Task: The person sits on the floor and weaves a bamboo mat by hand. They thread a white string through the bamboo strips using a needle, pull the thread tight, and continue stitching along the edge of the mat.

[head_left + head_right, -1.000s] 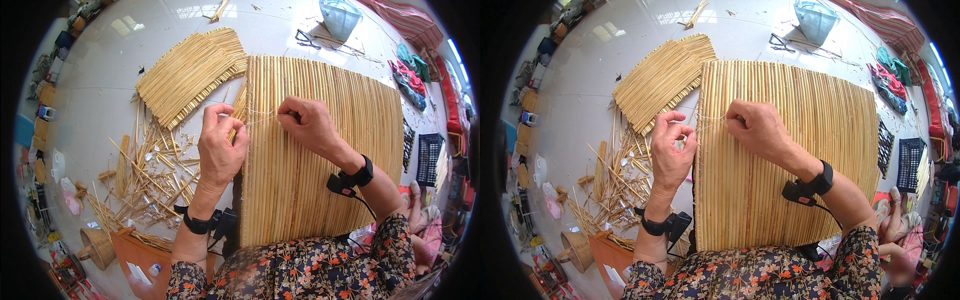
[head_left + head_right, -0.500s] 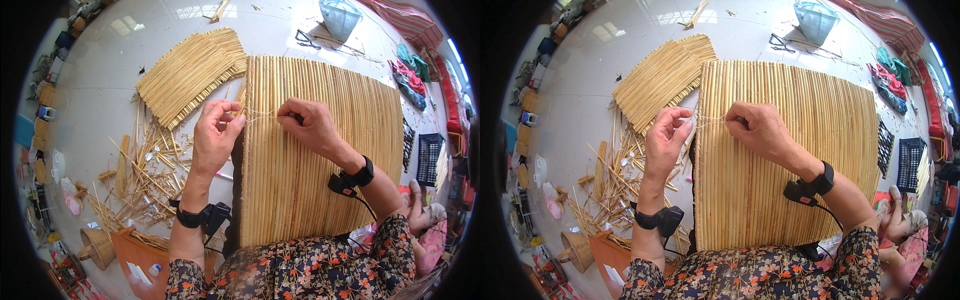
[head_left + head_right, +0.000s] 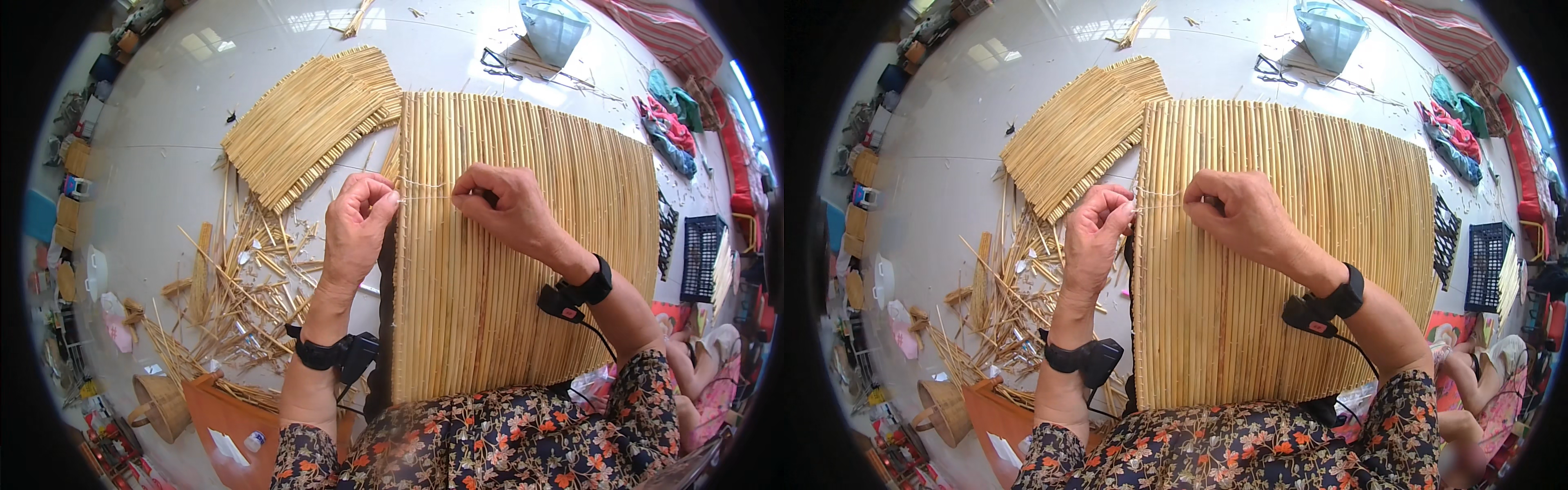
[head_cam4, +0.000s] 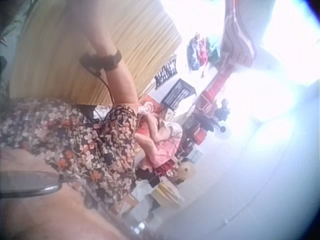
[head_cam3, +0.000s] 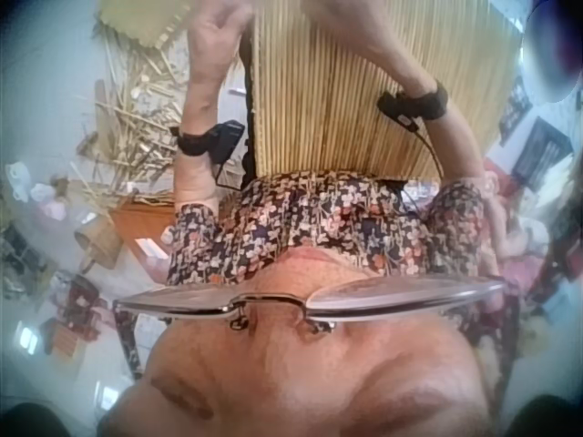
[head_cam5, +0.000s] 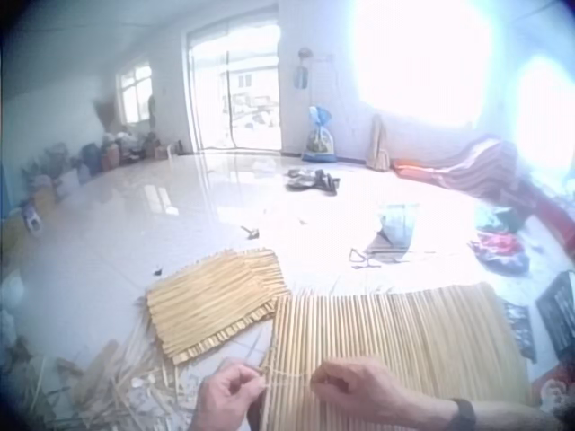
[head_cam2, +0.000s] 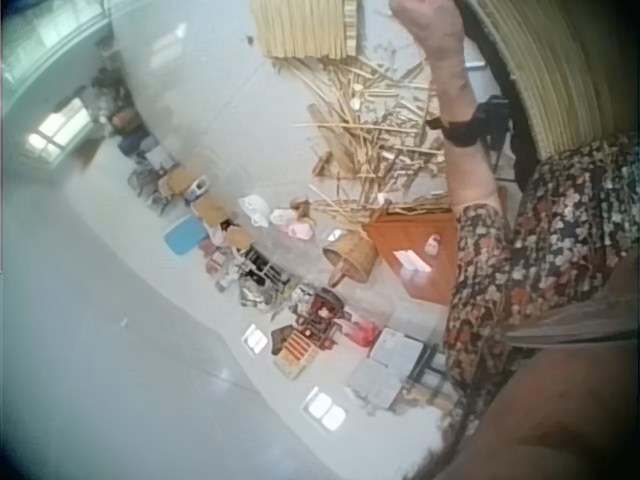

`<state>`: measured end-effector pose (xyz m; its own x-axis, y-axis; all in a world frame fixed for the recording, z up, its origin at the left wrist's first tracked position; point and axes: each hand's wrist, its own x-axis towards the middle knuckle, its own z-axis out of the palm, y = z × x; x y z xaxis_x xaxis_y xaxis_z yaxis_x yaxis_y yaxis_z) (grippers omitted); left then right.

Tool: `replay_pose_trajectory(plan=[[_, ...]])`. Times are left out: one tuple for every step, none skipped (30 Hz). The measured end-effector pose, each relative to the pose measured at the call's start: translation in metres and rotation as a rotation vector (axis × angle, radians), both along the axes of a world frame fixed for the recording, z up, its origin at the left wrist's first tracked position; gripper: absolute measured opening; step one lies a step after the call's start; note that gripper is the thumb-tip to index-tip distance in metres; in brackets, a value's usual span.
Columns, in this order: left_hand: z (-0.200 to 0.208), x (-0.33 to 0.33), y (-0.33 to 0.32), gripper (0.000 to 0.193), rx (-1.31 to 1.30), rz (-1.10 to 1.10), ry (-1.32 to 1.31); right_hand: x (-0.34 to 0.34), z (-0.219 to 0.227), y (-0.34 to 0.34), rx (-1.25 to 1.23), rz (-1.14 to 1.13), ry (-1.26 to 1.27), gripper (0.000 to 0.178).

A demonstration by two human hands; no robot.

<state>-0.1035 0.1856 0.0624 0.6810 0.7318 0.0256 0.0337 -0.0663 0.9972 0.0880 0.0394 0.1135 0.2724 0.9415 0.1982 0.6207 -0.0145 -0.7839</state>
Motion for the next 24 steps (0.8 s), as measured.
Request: replay_pose_trajectory(plan=[[0.000, 0.000, -0.001, 0.010, 0.025, 0.009, 0.001, 0.000, 0.000, -0.001, -0.001, 0.009, -0.001, 0.006], [0.000, 0.001, -0.003, 0.009, 0.049, 0.017, 0.003, 0.000, -0.001, -0.002, -0.006, 0.010, 0.019, 0.007], [0.000, 0.001, -0.004, 0.009, 0.074, 0.026, 0.004, 0.000, -0.001, -0.003, -0.011, 0.012, 0.040, 0.007], [0.002, 0.002, -0.006, 0.008, 0.153, 0.031, 0.026, 0.001, 0.000, -0.005, -0.016, 0.014, 0.061, 0.007], [0.007, 0.003, -0.009, 0.008, 0.231, 0.037, 0.048, 0.002, 0.000, -0.006, -0.013, 0.026, 0.071, 0.007], [0.009, 0.004, -0.011, 0.008, 0.310, 0.043, 0.070, 0.002, 0.001, -0.007, -0.010, 0.039, 0.081, 0.007], [0.009, 0.006, -0.013, 0.007, 0.323, 0.057, 0.070, 0.003, 0.001, -0.008, -0.007, 0.050, 0.091, 0.007], [0.008, 0.007, -0.015, 0.007, 0.336, 0.072, 0.070, 0.005, 0.000, -0.010, -0.002, 0.070, 0.112, 0.007], [0.007, 0.008, -0.016, 0.007, 0.349, 0.087, 0.071, 0.007, -0.003, -0.010, 0.002, 0.090, 0.134, 0.007], [0.008, 0.009, -0.017, 0.007, 0.356, 0.091, 0.065, 0.009, -0.005, -0.011, 0.008, 0.109, 0.156, 0.007], [0.007, 0.010, -0.018, 0.007, 0.364, 0.096, 0.059, 0.011, -0.007, -0.011, 0.010, 0.119, 0.169, 0.007], [0.007, 0.010, -0.019, 0.006, 0.373, 0.100, 0.054, 0.012, -0.008, -0.012, 0.012, 0.129, 0.182, 0.007], [0.006, 0.010, -0.018, 0.007, 0.388, 0.093, 0.054, 0.013, -0.007, -0.012, 0.018, 0.139, 0.191, 0.007], [0.004, 0.010, -0.016, 0.007, 0.404, 0.085, 0.055, 0.013, -0.008, -0.011, 0.025, 0.135, 0.193, 0.007], [0.002, 0.009, -0.014, 0.007, 0.420, 0.076, 0.055, 0.014, -0.010, -0.011, 0.033, 0.130, 0.195, 0.008], [0.001, 0.007, -0.011, 0.008, 0.361, 0.040, 0.038, 0.015, -0.009, -0.011, 0.042, 0.123, 0.197, 0.008], [0.001, 0.003, -0.008, 0.009, 0.301, 0.002, 0.020, 0.015, -0.007, -0.011, 0.032, 0.100, 0.217, 0.008], [0.002, 0.001, -0.006, 0.009, 0.241, -0.035, 0.004, 0.015, -0.004, -0.009, 0.023, 0.076, 0.237, 0.009], [0.004, -0.001, -0.005, 0.010, 0.224, -0.023, 0.002, 0.014, -0.004, -0.008, 0.011, 0.054, 0.263, 0.009], [0.005, -0.002, -0.005, 0.011, 0.208, -0.011, 0.001, 0.012, -0.002, -0.007, 0.001, 0.051, 0.251, 0.010], [0.006, -0.003, -0.005, 0.012, 0.191, 0.001, -0.001, 0.010, 0.000, -0.007, -0.009, 0.047, 0.240, 0.010], [0.009, -0.005, -0.006, 0.014, 0.238, 0.009, 0.016, 0.009, 0.002, -0.006, -0.018, 0.043, 0.227, 0.010], [0.013, -0.005, -0.008, 0.017, 0.259, 0.024, 0.029, 0.008, 0.005, -0.004, -0.027, 0.040, 0.214, 0.010], [0.019, -0.006, -0.011, 0.020, 0.280, 0.040, 0.043, 0.008, 0.010, -0.003, -0.003, 0.047, 0.191, 0.010]])
